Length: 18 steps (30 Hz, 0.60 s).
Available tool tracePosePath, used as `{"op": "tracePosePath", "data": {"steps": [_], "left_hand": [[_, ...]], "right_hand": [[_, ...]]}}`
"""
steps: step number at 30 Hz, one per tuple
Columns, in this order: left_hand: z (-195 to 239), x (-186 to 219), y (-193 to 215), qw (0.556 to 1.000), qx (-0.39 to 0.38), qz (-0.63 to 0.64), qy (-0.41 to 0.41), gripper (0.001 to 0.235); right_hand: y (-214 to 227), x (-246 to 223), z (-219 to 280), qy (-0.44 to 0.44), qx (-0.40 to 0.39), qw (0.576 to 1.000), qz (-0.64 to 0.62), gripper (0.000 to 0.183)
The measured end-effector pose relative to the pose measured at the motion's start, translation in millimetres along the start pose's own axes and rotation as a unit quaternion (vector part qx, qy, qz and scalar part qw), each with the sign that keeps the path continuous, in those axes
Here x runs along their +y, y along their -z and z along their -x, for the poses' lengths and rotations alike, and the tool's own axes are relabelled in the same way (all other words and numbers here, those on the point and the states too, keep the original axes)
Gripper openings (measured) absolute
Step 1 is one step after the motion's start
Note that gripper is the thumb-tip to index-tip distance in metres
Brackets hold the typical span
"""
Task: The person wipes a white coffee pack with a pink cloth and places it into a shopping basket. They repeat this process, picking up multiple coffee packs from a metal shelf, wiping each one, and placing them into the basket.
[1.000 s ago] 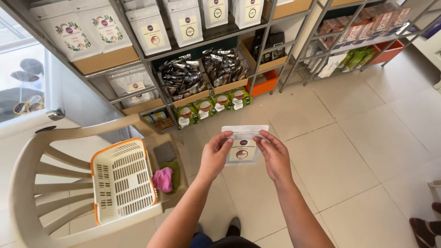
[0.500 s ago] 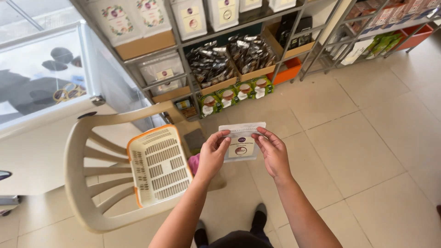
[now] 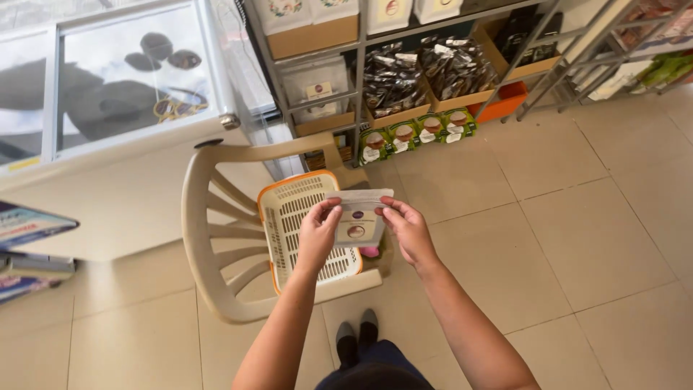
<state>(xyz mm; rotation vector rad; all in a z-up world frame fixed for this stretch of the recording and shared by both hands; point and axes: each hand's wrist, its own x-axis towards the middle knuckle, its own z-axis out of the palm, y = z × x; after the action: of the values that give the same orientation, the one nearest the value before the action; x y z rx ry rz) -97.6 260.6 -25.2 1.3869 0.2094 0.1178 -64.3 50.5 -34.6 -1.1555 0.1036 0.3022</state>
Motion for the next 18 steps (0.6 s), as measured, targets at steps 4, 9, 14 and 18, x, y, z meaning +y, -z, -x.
{"op": "tracePosePath", "data": {"steps": [4, 9, 14, 18], "left_hand": [[-13.5, -12.2, 28.5, 0.999, 0.050, -0.022, -0.001, 0.024], [-47.7, -75.0, 81.8, 0.992, 0.116, -0.002, 0.050, 0.021], [-95.8, -145.5, 133.4, 0.987, 0.157, 0.008, 0.028, 0.019], [-132.3, -193.1, 158.6, 0.977, 0.209, 0.000, 0.043, 0.018]], "right_hand": [[-9.3, 39.1, -32.0, -0.030, -0.020, 0.999, 0.033, 0.035], [-43.0, 90.2, -67.8, -0.064, -0.016, 0.998, 0.008, 0.032], [-57.4, 162.5, -114.1, -0.088, -0.003, 0.994, 0.067, 0.034], [-57.5, 241.2, -169.1, -0.042, 0.004, 0.996, 0.083, 0.037]]}}
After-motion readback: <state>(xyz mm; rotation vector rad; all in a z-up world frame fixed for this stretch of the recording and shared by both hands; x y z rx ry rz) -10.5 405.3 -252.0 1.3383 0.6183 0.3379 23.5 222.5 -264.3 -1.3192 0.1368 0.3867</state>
